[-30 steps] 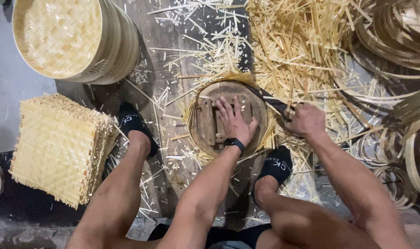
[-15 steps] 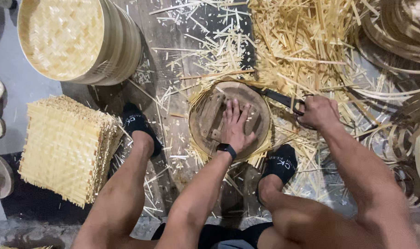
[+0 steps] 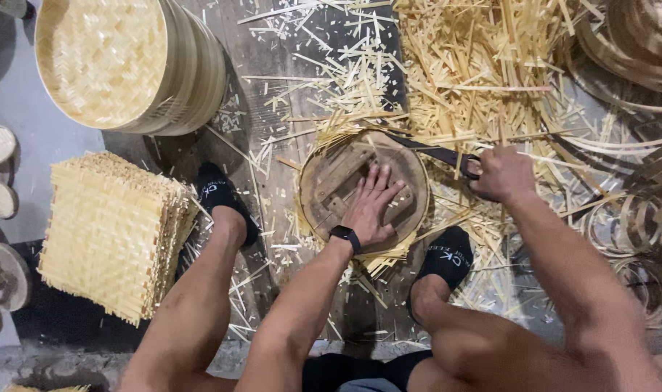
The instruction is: The person assembles a bamboo steamer by placing a circular bamboo frame over a woven bamboo sheet and using a knife to trim the excess material around the frame.
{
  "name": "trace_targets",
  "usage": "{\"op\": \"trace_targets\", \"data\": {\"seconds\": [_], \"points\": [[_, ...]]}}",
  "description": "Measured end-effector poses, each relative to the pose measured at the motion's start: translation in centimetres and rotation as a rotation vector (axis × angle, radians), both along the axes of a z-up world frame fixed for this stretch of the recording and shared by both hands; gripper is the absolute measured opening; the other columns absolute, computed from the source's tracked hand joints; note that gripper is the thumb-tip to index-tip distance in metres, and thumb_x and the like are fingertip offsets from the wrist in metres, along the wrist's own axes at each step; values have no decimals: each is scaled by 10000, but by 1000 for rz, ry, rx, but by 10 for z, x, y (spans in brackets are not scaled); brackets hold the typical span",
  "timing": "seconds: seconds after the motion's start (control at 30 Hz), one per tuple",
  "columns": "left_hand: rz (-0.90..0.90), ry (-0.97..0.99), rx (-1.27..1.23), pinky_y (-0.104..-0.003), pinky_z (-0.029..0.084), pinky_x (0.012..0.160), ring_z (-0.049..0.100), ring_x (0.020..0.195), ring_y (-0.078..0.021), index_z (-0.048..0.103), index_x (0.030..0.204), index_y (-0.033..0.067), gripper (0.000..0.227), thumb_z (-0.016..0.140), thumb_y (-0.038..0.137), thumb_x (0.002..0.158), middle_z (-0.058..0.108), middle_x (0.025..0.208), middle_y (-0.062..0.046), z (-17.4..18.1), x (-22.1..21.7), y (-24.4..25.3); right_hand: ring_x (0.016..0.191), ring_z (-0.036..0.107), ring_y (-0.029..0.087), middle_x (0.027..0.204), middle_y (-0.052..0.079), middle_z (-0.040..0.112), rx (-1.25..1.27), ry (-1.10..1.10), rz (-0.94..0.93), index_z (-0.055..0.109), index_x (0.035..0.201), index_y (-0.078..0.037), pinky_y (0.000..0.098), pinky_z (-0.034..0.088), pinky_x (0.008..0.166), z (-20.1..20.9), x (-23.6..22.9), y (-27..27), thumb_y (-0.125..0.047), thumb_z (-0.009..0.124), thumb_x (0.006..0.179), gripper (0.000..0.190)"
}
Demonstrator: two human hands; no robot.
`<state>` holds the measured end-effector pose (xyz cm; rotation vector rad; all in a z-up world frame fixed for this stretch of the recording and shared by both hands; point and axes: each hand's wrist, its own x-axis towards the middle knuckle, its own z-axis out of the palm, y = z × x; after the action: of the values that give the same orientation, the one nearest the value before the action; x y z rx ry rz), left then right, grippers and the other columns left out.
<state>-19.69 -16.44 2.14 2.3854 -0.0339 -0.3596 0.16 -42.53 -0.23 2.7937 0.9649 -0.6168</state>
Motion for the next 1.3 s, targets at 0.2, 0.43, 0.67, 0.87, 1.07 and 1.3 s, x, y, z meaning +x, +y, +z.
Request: {"op": "trace_targets", "data": {"seconds": [0.2, 0.43, 0.67, 0.87, 1.07, 1.3], "points": [[-19, -8, -25, -603, 150, 1263, 32, 1597, -382, 379, 1563, 225, 1059, 857, 193, 618, 87, 1724, -148, 1, -1, 5, 655, 546, 168, 708, 39, 543, -127, 60, 11, 699, 829, -70, 350, 507, 562, -14, 8, 62, -481, 653, 904, 420], [286, 204, 12, -562, 117, 1236, 64, 1544, -455, 236, 1582, 66, 1098, 729, 607, 763, 122, 1668, -244, -8, -2, -13, 758, 604, 256, 791, 107, 658, 72, -110, 103, 712, 901, -116, 428, 536, 725, -28, 6, 2, -371, 673, 715, 318], [536, 231, 235, -556, 152, 1228, 220, 1477, -558, 282, 1552, -79, 1122, 690, 622, 776, 324, 1578, -345, -20, 16, -51, 785, 545, 230, 781, 119, 569, -171, 87, 90, 734, 887, -33, 392, 497, 844, 0, 3, 66, -621, 599, 940, 606], [283, 206, 238, -538, 150, 1256, 259, 1469, -549, 325, 1521, -92, 1099, 706, 581, 740, 374, 1544, -349, 1, 3, -28, 652, 589, 236, 744, 109, 593, -129, 319, -200, 682, 960, -51, 428, 564, 574, -24, 20, 33, -452, 517, 1002, 436], [249, 204, 238, -543, 135, 1238, 257, 1454, -559, 327, 1501, -108, 1097, 719, 562, 727, 388, 1533, -337, 5, 3, -29, 858, 508, 210, 864, 72, 555, -196, 36, -11, 692, 880, -96, 342, 449, 791, -6, 3, 58, -543, 665, 900, 448], [72, 204, 287, -537, 128, 1230, 259, 1457, -542, 349, 1493, -89, 1101, 749, 566, 703, 369, 1530, -355, 8, -12, -11, 739, 607, 202, 835, 101, 640, -140, 218, -53, 672, 917, -89, 386, 586, 646, -7, 20, 30, -478, 612, 962, 395]]}}
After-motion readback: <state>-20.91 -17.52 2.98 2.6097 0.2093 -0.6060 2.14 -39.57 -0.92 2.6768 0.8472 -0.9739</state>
